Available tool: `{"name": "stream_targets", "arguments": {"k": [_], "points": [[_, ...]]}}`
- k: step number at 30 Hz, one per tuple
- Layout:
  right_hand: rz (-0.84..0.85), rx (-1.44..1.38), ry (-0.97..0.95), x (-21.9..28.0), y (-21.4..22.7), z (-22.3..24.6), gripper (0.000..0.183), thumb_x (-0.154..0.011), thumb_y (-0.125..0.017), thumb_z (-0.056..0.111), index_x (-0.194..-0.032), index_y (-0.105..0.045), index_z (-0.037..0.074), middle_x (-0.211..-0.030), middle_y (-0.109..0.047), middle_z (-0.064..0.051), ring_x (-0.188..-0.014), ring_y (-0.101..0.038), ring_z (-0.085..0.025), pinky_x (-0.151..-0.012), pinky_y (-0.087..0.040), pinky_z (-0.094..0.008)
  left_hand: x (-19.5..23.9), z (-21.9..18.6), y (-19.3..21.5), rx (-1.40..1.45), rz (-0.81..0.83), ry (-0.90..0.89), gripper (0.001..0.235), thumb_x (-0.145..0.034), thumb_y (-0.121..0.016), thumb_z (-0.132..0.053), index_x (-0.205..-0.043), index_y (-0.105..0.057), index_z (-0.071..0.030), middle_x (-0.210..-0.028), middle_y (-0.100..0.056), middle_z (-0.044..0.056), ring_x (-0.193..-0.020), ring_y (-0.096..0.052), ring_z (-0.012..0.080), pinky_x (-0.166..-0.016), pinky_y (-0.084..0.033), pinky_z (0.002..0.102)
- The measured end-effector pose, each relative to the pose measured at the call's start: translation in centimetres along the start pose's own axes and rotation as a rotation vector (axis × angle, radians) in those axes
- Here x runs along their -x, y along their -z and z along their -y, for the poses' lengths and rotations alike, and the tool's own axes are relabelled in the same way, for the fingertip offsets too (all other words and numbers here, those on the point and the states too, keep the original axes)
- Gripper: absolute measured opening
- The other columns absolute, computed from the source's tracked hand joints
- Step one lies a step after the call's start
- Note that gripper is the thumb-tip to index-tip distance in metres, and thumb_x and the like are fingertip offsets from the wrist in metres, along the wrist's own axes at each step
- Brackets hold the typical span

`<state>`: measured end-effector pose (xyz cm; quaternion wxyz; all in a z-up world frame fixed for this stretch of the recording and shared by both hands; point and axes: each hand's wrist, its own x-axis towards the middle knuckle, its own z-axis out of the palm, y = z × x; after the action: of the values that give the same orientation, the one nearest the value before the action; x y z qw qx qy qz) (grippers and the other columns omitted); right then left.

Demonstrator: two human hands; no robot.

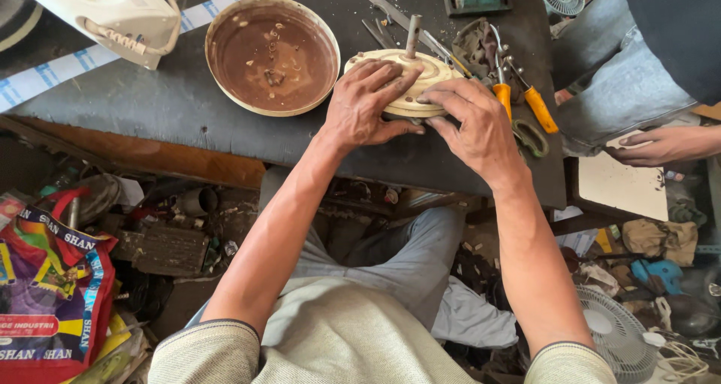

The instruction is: The person assembles a circular electrical component by placing a stator into a housing, aligning parts, and using a hammer and screwdriver to secure the assembly. They handle multiple parts and tools on a cluttered workbench.

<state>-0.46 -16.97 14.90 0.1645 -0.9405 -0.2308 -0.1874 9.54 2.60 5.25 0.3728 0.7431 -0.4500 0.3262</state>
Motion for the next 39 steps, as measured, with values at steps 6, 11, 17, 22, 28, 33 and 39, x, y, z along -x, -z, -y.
{"name": "stream_targets", "arguments": {"k": [6,11,17,22,28,33,39], "points": [[0.031,-0.063,-0.011,-1.1,0.8,-0.2,0.034,-0.08,-0.084,0.007,-0.112,-0.073,0.006,-0.114,-0.071,-0.009,-0.107,-0.068,-0.032,-0.092,-0.054,-0.04,-0.2,0.4,0.2,0.03,0.028,0.014,0.091,-0.077,-0.085,-0.06,-0.148,-0.055,-0.012,-0.124,-0.066,0.009,-0.115,-0.063,0.0321,-0.103,-0.05,0.045],[0.093,-0.175,-0.031,-2.5,1.4,-0.7,0.017,-0.094,-0.075,0.007,-0.111,-0.074,0.005,-0.112,-0.073,-0.009,-0.101,-0.071,-0.029,-0.088,-0.057,-0.037,-0.4,0.6,0.5,0.009,0.068,0.032,0.101,-0.076,-0.084,-0.064,-0.153,-0.048,-0.009,-0.124,-0.066,0.01,-0.115,-0.063,0.0326,-0.103,-0.049,0.046],[0.194,-0.185,0.035,-4.0,2.2,-1.1,0.022,-0.09,-0.078,0.009,-0.11,-0.071,0.004,-0.109,-0.072,-0.011,-0.099,-0.07,-0.031,-0.088,-0.056,-0.038,-0.6,0.9,0.6,0.01,0.109,0.054,0.106,-0.076,-0.083,-0.068,-0.156,-0.045,-0.01,-0.121,-0.066,0.01,-0.113,-0.063,0.032,-0.101,-0.05,0.045],[0.184,-0.085,0.159,-3.8,2.2,-0.7,0.049,-0.078,-0.083,0.013,-0.125,-0.069,0.006,-0.117,-0.068,-0.012,-0.106,-0.068,-0.031,-0.094,-0.056,-0.039,-0.7,1.1,0.5,0.024,0.101,0.054,0.107,-0.075,-0.083,-0.068,-0.156,-0.045,-0.01,-0.121,-0.067,0.011,-0.114,-0.063,0.0333,-0.102,-0.049,0.046],[0.108,0.124,0.169,-2.5,1.2,-0.2,0.044,-0.081,-0.084,0.013,-0.124,-0.072,0.012,-0.115,-0.07,-0.007,-0.107,-0.069,-0.028,-0.093,-0.057,-0.038,-0.7,1.0,0.5,0.043,0.08,0.057,0.108,-0.072,-0.084,-0.067,-0.155,-0.046,-0.01,-0.122,-0.067,0.011,-0.116,-0.064,0.0336,-0.105,-0.048,0.047],[0.057,0.144,0.24,-2.1,1.0,-0.8,0.039,-0.082,-0.084,0.011,-0.119,-0.073,0.01,-0.116,-0.072,-0.005,-0.106,-0.07,-0.027,-0.095,-0.058,-0.037,-0.8,1.0,0.8,0.075,0.073,0.067,0.107,-0.072,-0.086,-0.065,-0.154,-0.048,-0.008,-0.12,-0.068,0.012,-0.115,-0.064,0.0341,-0.103,-0.049,0.046],[0.028,0.193,0.259,-1.7,0.6,-1.3,0.042,-0.08,-0.084,0.01,-0.12,-0.071,0.007,-0.118,-0.072,-0.008,-0.108,-0.071,-0.028,-0.097,-0.058,-0.037,-1.0,0.8,0.6,0.071,0.034,0.09,0.106,-0.069,-0.088,-0.065,-0.151,-0.052,-0.008,-0.12,-0.069,0.01,-0.115,-0.065,0.0322,-0.104,-0.05,0.046]]}}
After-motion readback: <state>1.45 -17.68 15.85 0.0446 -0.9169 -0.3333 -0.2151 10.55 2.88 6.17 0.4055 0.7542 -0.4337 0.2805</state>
